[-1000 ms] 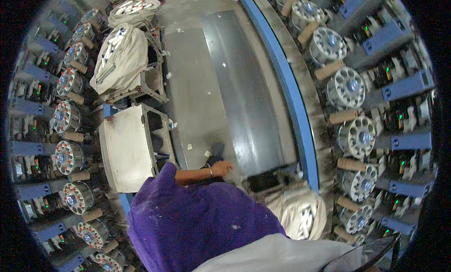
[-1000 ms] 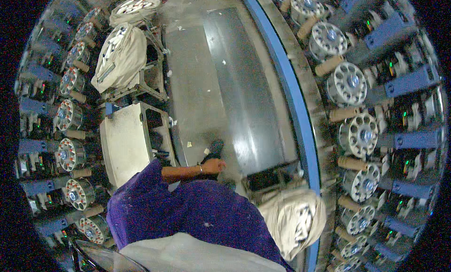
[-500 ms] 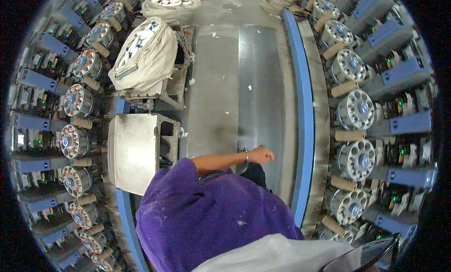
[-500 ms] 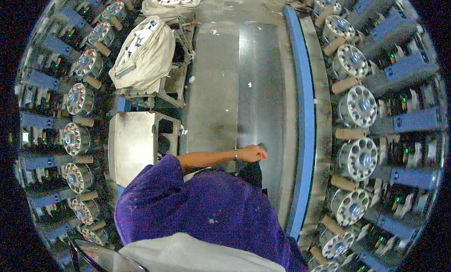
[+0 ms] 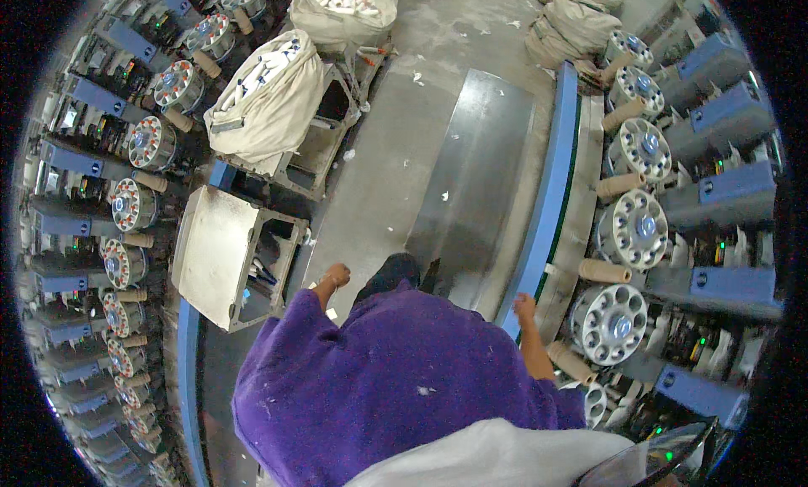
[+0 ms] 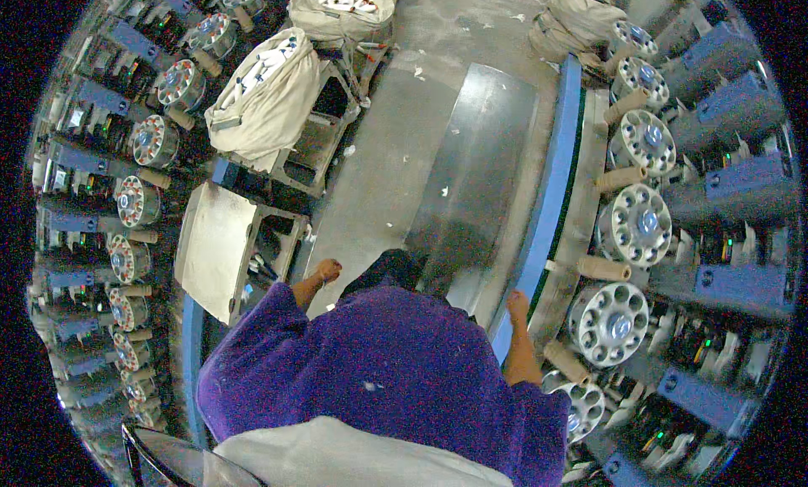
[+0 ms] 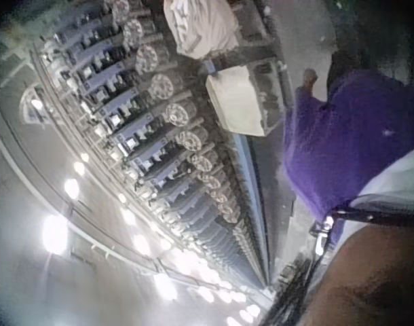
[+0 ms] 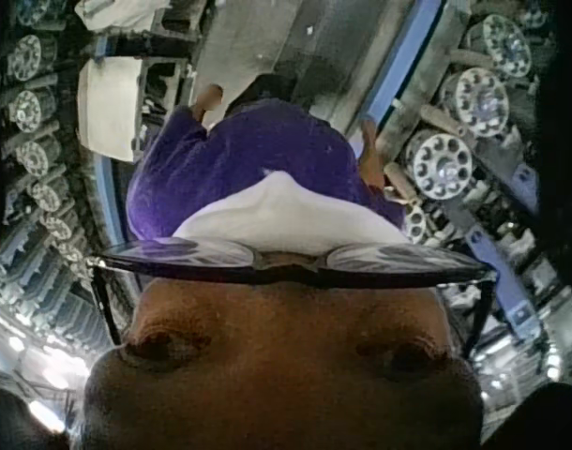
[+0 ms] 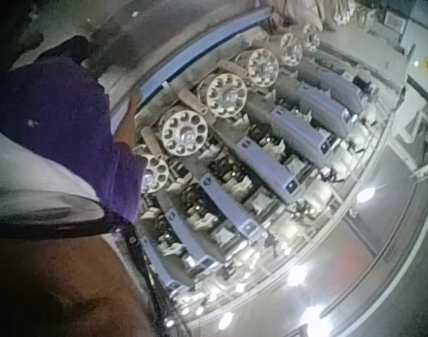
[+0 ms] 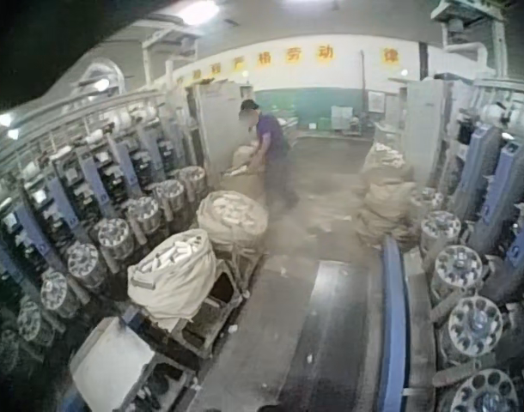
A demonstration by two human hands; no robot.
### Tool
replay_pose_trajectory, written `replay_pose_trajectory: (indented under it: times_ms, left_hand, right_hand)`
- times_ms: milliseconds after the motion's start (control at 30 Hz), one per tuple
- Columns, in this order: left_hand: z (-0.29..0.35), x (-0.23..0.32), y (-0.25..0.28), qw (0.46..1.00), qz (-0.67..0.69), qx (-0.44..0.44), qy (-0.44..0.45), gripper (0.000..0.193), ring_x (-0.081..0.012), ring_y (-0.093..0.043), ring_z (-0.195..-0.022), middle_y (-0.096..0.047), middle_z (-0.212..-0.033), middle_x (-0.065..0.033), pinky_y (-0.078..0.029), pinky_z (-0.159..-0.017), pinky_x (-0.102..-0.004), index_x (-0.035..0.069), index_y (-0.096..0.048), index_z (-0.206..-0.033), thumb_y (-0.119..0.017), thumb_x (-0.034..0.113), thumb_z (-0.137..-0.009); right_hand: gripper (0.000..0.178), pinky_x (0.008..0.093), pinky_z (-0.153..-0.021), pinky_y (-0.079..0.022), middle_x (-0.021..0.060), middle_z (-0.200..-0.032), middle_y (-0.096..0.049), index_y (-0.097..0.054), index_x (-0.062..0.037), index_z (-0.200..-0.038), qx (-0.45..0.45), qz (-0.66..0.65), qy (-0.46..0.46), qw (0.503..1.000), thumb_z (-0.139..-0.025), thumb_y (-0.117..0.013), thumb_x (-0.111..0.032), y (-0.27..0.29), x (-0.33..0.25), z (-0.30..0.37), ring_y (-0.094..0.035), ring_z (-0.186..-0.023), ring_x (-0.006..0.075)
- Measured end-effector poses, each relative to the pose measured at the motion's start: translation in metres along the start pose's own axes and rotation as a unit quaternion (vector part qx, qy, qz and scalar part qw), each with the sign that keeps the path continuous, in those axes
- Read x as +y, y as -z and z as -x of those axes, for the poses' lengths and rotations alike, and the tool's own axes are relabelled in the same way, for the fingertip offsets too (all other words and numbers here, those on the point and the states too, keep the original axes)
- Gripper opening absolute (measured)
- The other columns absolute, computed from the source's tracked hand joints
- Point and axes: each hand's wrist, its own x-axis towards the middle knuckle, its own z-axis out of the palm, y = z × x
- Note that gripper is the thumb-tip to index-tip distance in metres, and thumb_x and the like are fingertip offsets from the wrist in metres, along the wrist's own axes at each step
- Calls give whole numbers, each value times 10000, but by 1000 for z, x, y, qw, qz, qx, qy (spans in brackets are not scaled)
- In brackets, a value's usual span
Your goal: The person repeatedly picks white spools with orange tips from a large sack and places them into slots on a circular rotating machine. The person handles the spools by hand, moving between the sack and the machine throughout the clip.
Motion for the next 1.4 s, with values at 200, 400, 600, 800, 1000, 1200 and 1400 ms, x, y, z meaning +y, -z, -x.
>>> replay_pose_trajectory:
  times_ms: [200,400,600,800,1000,1200,1400]
  left_hand:
    - [3,46,-47,996,57,-66,2,264,-353,-657,-864,-681,-896,-173,-510,-785,-430,75,-712,-857,-571,260,-733]
    - [-126,119,21,980,149,-114,-67,258,-359,-654,-874,-678,-920,-177,-507,-796,-427,67,-707,-869,-577,236,-725]
    - [-261,183,236,971,215,98,31,312,-346,-639,-921,-677,-967,-152,-503,-819,-437,124,-692,-992,-538,118,-721]
    - [-377,235,394,924,279,262,-21,271,-300,-667,-809,-689,-908,-137,-521,-691,-406,117,-677,-1010,-499,146,-808]
    - [-427,246,394,913,363,167,80,301,-352,-625,-952,-668,-1005,-168,-488,-825,-408,130,-689,-1056,-516,151,-811]
    - [-414,237,392,823,524,106,192,304,-230,-654,-808,-692,-937,-112,-514,-726,-336,118,-679,-1053,-521,96,-795]
    - [-459,208,473,630,692,248,250,277,-150,-637,-723,-694,-858,-56,-511,-660,-298,113,-659,-1061,-572,72,-801]
  right_hand:
    - [262,291,-539,-462,56,-807,-634,-618,-54,-1077,-21,35,87,995,-820,-576,-91,5,-200,-142,-592,-624,156]
    - [262,318,-564,-505,60,-839,-624,-590,-40,-1098,-172,9,-15,985,-843,-589,-98,-35,-266,-161,-608,-663,165]
    - [249,345,-582,-498,81,-837,-634,-607,-51,-1041,-210,165,-115,957,-803,-610,-125,1,-318,-201,-614,-687,210]
    - [238,372,-601,-492,102,-835,-644,-624,-61,-984,-196,214,-154,945,-763,-631,-153,7,-392,-332,-620,-711,255]
    - [230,399,-619,-485,124,-833,-654,-641,-72,-926,-233,243,-120,934,-724,-652,-180,-40,-514,-528,-626,-736,300]
    - [232,347,-580,-475,164,-748,-642,-640,-3,-973,-94,451,375,804,-838,-541,-163,-178,-758,-738,-640,-710,225]
    - [249,292,-657,-484,87,-822,-659,-638,-34,-1065,-247,252,372,859,-844,-572,-131,-357,-974,-737,-606,-707,146]
